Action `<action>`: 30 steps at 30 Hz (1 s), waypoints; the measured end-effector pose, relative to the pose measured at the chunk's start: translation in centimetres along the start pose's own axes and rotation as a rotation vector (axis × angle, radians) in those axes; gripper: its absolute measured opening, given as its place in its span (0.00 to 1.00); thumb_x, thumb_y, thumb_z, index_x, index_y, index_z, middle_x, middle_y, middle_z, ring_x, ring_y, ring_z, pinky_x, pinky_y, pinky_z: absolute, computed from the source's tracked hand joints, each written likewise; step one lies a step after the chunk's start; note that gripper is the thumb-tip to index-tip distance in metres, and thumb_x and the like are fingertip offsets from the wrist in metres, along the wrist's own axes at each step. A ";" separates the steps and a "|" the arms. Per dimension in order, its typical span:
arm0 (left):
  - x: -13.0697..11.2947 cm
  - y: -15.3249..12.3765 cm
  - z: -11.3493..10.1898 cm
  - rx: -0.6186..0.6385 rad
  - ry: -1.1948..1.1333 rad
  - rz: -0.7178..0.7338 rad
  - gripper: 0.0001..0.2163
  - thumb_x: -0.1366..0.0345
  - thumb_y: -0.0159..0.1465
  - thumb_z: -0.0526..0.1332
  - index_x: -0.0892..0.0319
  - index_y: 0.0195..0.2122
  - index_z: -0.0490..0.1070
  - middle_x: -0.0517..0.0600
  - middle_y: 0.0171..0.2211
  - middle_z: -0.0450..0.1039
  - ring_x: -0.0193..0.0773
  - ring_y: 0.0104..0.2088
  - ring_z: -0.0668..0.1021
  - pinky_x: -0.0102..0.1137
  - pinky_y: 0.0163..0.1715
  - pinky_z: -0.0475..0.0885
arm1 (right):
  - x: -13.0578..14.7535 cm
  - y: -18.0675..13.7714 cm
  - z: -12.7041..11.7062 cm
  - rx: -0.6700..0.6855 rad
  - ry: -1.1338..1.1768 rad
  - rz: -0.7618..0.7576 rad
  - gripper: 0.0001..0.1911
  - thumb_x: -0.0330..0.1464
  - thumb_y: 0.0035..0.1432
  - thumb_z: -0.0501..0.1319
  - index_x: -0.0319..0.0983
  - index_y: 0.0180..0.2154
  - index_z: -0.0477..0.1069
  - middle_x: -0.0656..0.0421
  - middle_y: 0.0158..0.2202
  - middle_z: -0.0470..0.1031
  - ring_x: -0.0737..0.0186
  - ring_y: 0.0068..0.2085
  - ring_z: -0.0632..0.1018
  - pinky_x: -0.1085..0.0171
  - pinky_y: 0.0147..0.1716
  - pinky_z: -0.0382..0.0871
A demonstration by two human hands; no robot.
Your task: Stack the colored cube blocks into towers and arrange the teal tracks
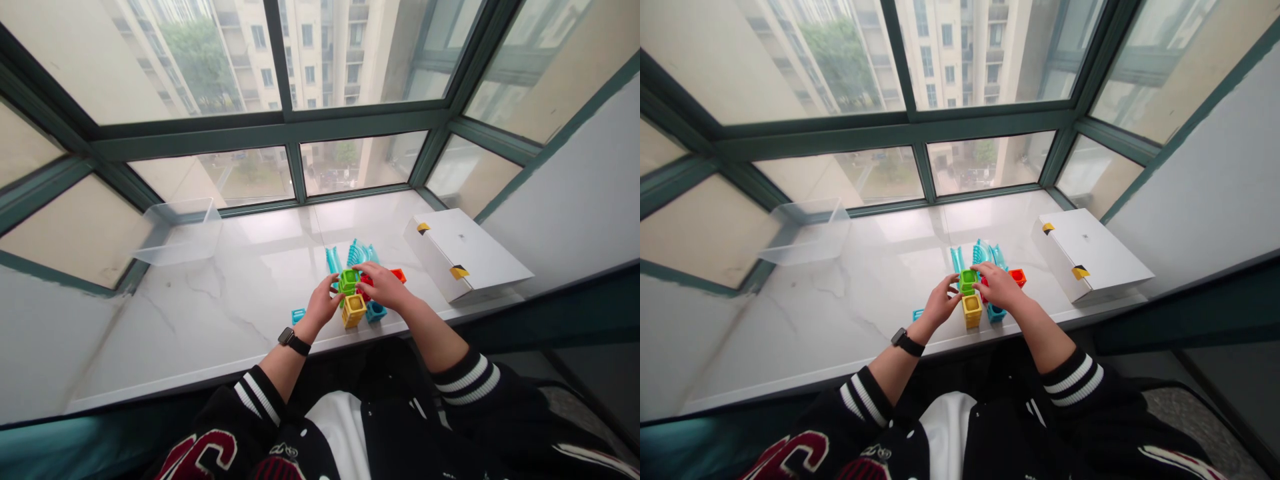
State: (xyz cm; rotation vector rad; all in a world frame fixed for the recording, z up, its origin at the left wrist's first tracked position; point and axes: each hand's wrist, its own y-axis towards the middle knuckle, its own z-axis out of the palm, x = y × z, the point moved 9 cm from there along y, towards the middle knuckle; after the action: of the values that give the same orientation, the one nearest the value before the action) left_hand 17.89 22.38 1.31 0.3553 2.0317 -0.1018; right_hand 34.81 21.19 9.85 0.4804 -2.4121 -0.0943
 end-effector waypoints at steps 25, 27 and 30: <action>-0.5 -0.4 -0.4 -0.029 0.108 0.064 0.23 0.71 0.63 0.66 0.52 0.60 0.71 0.51 0.56 0.79 0.35 0.34 0.80 0.37 0.45 0.79 | -1.8 1.0 2.1 0.087 0.019 0.004 0.25 0.28 0.62 0.67 0.47 0.60 0.76 0.53 0.58 0.78 0.52 0.55 0.80 0.51 0.58 0.75; -0.5 -0.4 -0.4 -0.032 0.108 0.058 0.23 0.71 0.63 0.66 0.52 0.60 0.71 0.51 0.55 0.79 0.34 0.33 0.79 0.36 0.45 0.78 | -1.8 1.0 2.1 0.083 0.020 0.001 0.25 0.28 0.62 0.67 0.47 0.60 0.76 0.53 0.58 0.78 0.52 0.54 0.81 0.52 0.57 0.76; -0.5 -0.3 -0.4 -0.033 0.113 0.049 0.23 0.71 0.62 0.67 0.52 0.59 0.72 0.50 0.55 0.80 0.34 0.32 0.79 0.36 0.45 0.78 | -1.8 1.1 2.0 0.076 0.017 0.002 0.25 0.29 0.62 0.68 0.47 0.60 0.76 0.53 0.57 0.78 0.54 0.51 0.82 0.53 0.55 0.76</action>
State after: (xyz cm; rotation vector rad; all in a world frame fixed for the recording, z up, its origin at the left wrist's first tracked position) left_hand 17.62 22.09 1.90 0.3980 2.1317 -0.0180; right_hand 34.51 22.73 7.37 0.5119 -2.4061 0.0021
